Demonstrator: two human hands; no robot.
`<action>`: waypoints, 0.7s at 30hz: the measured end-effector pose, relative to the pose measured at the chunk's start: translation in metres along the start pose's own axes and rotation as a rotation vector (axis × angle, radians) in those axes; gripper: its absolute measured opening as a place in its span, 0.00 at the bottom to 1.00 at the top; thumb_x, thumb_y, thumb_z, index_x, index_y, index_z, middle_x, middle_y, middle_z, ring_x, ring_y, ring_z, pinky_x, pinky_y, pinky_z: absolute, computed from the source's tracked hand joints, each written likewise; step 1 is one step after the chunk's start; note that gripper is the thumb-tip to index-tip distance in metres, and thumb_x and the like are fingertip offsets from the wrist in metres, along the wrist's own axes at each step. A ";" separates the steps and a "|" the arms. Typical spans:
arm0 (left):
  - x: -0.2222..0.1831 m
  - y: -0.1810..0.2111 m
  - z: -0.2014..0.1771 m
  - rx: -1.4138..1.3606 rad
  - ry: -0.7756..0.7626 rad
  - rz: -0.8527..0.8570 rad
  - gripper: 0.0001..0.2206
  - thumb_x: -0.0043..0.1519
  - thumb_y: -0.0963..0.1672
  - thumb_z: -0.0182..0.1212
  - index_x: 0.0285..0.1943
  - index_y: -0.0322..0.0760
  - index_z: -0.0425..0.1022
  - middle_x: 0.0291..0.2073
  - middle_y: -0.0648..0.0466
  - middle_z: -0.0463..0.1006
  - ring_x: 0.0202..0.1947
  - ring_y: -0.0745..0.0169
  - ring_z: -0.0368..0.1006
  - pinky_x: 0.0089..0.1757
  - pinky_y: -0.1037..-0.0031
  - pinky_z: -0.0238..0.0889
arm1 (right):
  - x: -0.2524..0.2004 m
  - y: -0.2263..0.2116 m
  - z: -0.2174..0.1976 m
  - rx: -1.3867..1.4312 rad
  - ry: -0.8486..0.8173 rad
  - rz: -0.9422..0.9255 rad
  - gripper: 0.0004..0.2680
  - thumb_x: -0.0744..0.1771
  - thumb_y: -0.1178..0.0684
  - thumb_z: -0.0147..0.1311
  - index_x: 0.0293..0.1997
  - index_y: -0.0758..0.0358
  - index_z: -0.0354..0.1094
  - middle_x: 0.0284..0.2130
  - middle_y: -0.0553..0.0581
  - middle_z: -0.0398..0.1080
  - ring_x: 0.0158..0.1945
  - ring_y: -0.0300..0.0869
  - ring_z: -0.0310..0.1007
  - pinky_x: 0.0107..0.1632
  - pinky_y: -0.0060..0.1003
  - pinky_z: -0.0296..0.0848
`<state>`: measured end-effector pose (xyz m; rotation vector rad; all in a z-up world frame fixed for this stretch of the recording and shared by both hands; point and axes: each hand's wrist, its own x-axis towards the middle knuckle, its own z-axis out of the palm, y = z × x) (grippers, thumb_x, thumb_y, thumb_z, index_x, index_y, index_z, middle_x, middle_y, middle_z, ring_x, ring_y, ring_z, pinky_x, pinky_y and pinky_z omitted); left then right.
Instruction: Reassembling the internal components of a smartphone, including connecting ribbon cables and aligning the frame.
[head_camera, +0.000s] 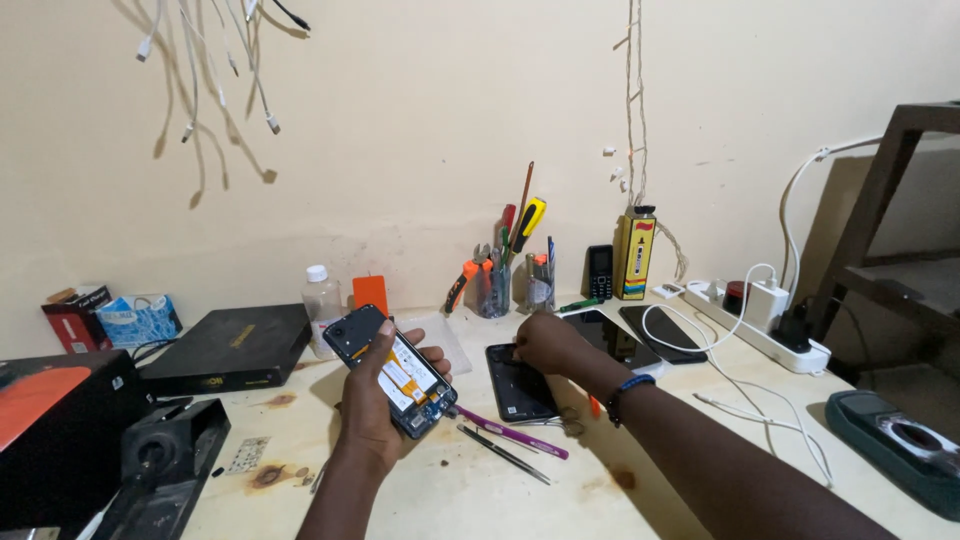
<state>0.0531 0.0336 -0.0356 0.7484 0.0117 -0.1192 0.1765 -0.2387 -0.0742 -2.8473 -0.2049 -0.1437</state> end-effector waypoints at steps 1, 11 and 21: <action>-0.004 0.003 0.004 0.001 0.001 0.002 0.26 0.65 0.54 0.60 0.60 0.27 0.73 0.38 0.35 0.79 0.37 0.42 0.76 0.43 0.54 0.71 | 0.000 -0.004 -0.003 0.001 0.000 -0.002 0.08 0.67 0.49 0.66 0.37 0.64 0.82 0.37 0.60 0.80 0.40 0.50 0.77 0.40 0.46 0.72; -0.023 0.008 0.019 0.030 -0.021 -0.043 0.37 0.59 0.60 0.57 0.67 0.28 0.72 0.42 0.28 0.81 0.36 0.39 0.78 0.43 0.52 0.74 | -0.032 -0.019 -0.016 0.330 0.093 0.161 0.02 0.65 0.59 0.63 0.38 0.57 0.78 0.39 0.56 0.80 0.44 0.46 0.76 0.43 0.43 0.72; -0.026 0.003 0.017 0.016 -0.043 -0.059 0.40 0.60 0.67 0.43 0.55 0.31 0.72 0.47 0.21 0.83 0.39 0.29 0.79 0.42 0.45 0.75 | -0.127 -0.067 -0.049 1.349 0.109 0.129 0.05 0.70 0.65 0.58 0.35 0.72 0.70 0.29 0.69 0.77 0.26 0.47 0.73 0.28 0.37 0.71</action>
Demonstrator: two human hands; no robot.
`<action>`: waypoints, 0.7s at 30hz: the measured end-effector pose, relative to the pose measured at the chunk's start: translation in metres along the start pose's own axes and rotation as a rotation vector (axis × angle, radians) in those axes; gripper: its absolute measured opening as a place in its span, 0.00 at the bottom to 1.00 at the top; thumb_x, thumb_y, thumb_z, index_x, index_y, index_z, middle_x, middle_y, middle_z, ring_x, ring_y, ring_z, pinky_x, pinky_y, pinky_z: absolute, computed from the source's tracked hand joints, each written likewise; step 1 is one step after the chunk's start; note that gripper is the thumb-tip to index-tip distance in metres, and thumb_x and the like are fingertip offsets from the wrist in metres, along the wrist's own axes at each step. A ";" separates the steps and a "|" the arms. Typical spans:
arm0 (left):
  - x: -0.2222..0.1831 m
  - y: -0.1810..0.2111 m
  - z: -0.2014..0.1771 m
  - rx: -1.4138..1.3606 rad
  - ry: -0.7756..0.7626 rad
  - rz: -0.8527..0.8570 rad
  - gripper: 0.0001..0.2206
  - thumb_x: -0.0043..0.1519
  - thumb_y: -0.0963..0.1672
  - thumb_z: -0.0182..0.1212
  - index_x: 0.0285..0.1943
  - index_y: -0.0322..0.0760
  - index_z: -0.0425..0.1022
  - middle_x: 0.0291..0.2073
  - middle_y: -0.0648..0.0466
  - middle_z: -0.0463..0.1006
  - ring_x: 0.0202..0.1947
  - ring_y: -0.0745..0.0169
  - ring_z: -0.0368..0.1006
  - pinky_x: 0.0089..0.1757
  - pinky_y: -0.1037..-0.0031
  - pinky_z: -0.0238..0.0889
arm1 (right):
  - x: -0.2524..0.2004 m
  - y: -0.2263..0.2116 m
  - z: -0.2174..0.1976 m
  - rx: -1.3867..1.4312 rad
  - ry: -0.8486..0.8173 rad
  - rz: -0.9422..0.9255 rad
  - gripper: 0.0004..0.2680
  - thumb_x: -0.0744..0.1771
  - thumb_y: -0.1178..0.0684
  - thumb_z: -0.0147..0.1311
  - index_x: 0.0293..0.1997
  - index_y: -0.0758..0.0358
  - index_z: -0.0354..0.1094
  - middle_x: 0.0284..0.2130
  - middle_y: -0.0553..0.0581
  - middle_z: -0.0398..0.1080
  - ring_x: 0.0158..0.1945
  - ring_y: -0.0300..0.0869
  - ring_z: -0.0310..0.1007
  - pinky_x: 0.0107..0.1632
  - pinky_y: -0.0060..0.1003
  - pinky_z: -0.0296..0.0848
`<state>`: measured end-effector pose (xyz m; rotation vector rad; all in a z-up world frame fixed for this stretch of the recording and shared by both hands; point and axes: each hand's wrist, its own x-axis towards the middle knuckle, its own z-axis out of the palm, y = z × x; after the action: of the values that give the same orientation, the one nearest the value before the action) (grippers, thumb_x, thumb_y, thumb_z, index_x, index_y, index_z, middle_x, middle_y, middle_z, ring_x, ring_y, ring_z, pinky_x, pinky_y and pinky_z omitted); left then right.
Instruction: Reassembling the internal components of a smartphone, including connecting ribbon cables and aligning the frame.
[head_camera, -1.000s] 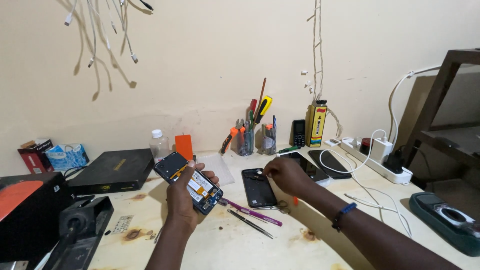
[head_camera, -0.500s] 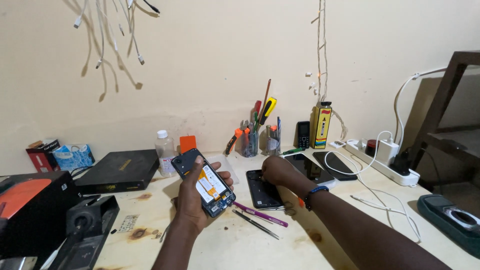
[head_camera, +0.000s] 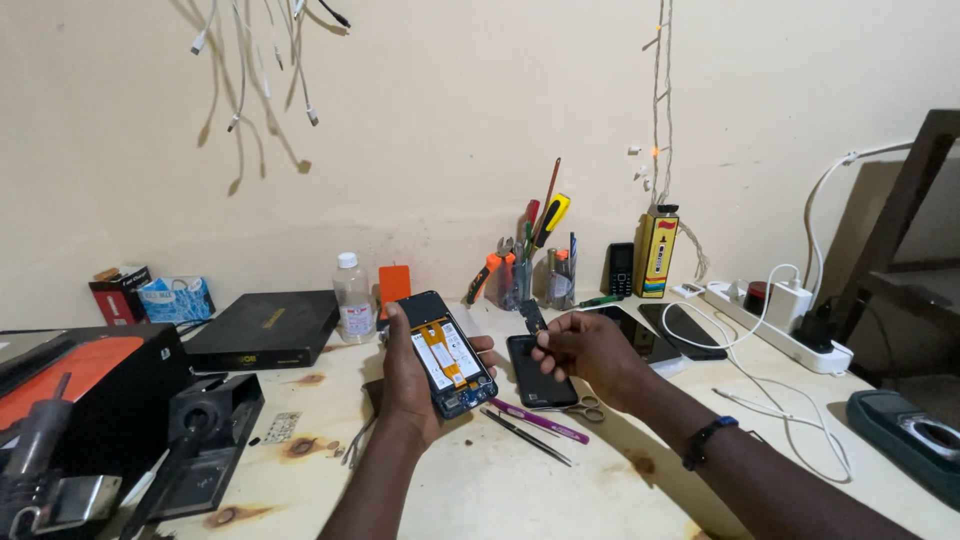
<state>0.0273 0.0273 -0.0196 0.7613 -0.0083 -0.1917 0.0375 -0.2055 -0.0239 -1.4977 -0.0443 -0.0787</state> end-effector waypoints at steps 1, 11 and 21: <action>0.004 -0.003 -0.002 0.001 0.000 -0.001 0.40 0.60 0.67 0.43 0.55 0.31 0.72 0.47 0.21 0.83 0.39 0.29 0.79 0.42 0.45 0.75 | -0.004 0.004 -0.001 0.001 0.001 0.001 0.05 0.70 0.65 0.58 0.35 0.72 0.70 0.29 0.69 0.77 0.26 0.47 0.73 0.28 0.37 0.71; 0.021 -0.003 -0.014 -0.074 -0.049 -0.068 0.56 0.49 0.77 0.40 0.71 0.38 0.68 0.58 0.38 0.79 0.58 0.39 0.78 0.65 0.45 0.67 | -0.020 0.033 0.016 0.051 0.004 -0.174 0.07 0.63 0.68 0.65 0.32 0.73 0.67 0.32 0.70 0.74 0.27 0.51 0.79 0.31 0.42 0.77; 0.008 -0.002 -0.004 -0.027 -0.049 0.018 0.52 0.52 0.76 0.37 0.60 0.35 0.76 0.49 0.40 0.83 0.48 0.44 0.82 0.59 0.49 0.74 | -0.025 0.055 0.025 0.026 -0.001 -0.161 0.15 0.61 0.73 0.67 0.48 0.75 0.67 0.35 0.65 0.62 0.27 0.56 0.79 0.29 0.45 0.84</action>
<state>0.0349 0.0276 -0.0247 0.7289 -0.0585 -0.1929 0.0171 -0.1765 -0.0784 -1.4662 -0.1663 -0.2067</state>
